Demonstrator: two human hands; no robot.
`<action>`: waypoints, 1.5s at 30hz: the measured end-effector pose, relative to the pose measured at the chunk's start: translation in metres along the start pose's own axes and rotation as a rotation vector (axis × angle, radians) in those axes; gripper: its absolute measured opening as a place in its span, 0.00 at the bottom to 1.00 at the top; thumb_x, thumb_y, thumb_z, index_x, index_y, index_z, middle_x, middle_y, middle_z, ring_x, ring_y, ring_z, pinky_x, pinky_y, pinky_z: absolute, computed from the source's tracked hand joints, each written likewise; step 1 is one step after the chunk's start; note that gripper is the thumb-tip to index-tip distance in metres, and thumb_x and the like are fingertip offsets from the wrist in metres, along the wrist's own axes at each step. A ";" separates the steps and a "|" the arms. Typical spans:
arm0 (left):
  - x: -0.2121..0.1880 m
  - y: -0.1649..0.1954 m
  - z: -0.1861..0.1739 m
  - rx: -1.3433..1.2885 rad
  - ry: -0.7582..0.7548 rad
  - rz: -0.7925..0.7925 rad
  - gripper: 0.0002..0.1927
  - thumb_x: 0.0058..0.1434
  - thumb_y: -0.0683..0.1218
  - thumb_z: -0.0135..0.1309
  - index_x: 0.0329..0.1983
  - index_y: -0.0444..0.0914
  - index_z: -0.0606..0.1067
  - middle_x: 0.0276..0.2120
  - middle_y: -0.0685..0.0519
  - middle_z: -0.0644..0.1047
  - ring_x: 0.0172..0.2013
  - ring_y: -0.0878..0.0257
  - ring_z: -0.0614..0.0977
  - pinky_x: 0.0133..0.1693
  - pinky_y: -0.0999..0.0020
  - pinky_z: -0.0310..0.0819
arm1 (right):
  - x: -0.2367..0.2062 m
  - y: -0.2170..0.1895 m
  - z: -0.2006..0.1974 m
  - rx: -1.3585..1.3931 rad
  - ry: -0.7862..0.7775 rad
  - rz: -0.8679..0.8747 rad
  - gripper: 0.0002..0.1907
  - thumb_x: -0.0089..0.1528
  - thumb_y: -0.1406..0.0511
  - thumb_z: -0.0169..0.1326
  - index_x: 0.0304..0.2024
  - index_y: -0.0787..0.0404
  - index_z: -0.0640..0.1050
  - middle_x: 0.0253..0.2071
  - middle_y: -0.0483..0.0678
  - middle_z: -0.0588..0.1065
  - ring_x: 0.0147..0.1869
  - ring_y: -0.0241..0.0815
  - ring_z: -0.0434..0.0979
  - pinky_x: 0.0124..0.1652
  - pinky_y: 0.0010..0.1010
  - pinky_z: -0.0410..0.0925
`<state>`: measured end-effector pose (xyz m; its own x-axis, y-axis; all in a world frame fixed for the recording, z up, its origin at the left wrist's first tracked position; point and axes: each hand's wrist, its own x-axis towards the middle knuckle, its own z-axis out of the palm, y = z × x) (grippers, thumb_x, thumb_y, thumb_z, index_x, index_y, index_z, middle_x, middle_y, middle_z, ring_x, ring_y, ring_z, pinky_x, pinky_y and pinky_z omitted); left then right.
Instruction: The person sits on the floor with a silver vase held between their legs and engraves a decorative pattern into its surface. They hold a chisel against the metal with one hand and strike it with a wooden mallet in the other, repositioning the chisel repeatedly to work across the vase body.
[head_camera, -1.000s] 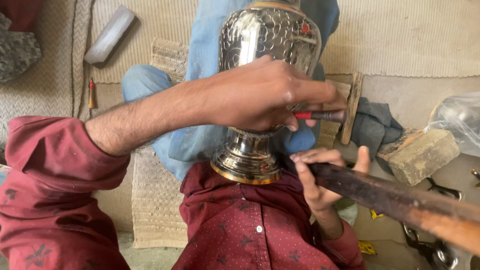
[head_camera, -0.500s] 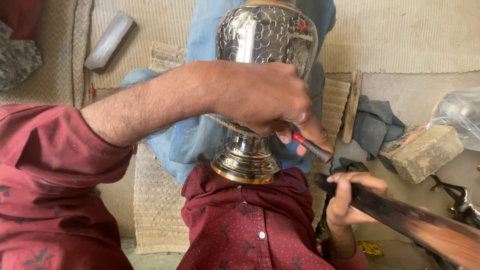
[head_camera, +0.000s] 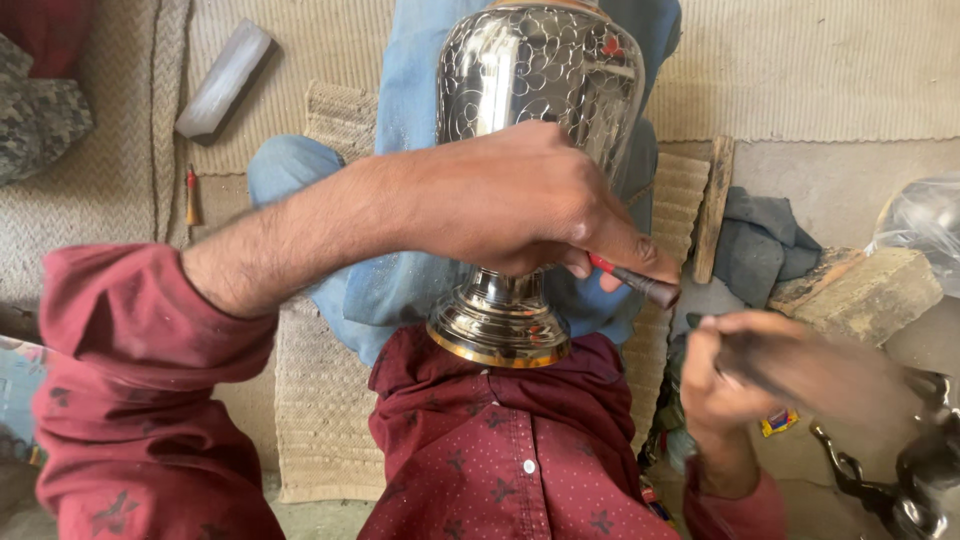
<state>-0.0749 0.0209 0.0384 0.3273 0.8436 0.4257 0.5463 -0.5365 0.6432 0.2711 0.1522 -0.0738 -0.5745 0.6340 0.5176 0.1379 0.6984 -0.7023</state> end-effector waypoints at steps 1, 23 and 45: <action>-0.004 0.001 0.001 -0.009 0.036 -0.025 0.29 0.58 0.37 0.59 0.64 0.45 0.75 0.50 0.53 0.84 0.44 0.58 0.87 0.35 0.63 0.78 | 0.004 0.002 -0.002 -0.198 -0.116 -0.185 0.38 0.62 0.78 0.61 0.68 0.61 0.56 0.40 0.57 0.71 0.37 0.53 0.74 0.36 0.43 0.70; -0.045 0.026 0.132 -0.200 1.364 -0.428 0.30 0.71 0.28 0.58 0.68 0.34 0.56 0.53 0.46 0.72 0.44 0.61 0.84 0.43 0.71 0.86 | 0.246 -0.146 0.003 -0.356 -0.917 -0.598 0.46 0.56 0.79 0.63 0.73 0.51 0.64 0.43 0.54 0.74 0.35 0.49 0.71 0.34 0.38 0.66; -0.041 0.031 0.057 0.079 0.753 -0.351 0.22 0.68 0.35 0.62 0.62 0.36 0.70 0.50 0.51 0.82 0.44 0.60 0.87 0.45 0.69 0.83 | 0.218 -0.088 -0.033 -0.343 -0.864 -0.421 0.42 0.54 0.80 0.61 0.70 0.63 0.64 0.36 0.57 0.70 0.32 0.48 0.69 0.31 0.38 0.64</action>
<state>-0.0275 -0.0287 0.0049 -0.4602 0.7061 0.5382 0.5817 -0.2181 0.7836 0.1610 0.2399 0.1168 -0.9968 -0.0466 0.0654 -0.0640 0.9528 -0.2969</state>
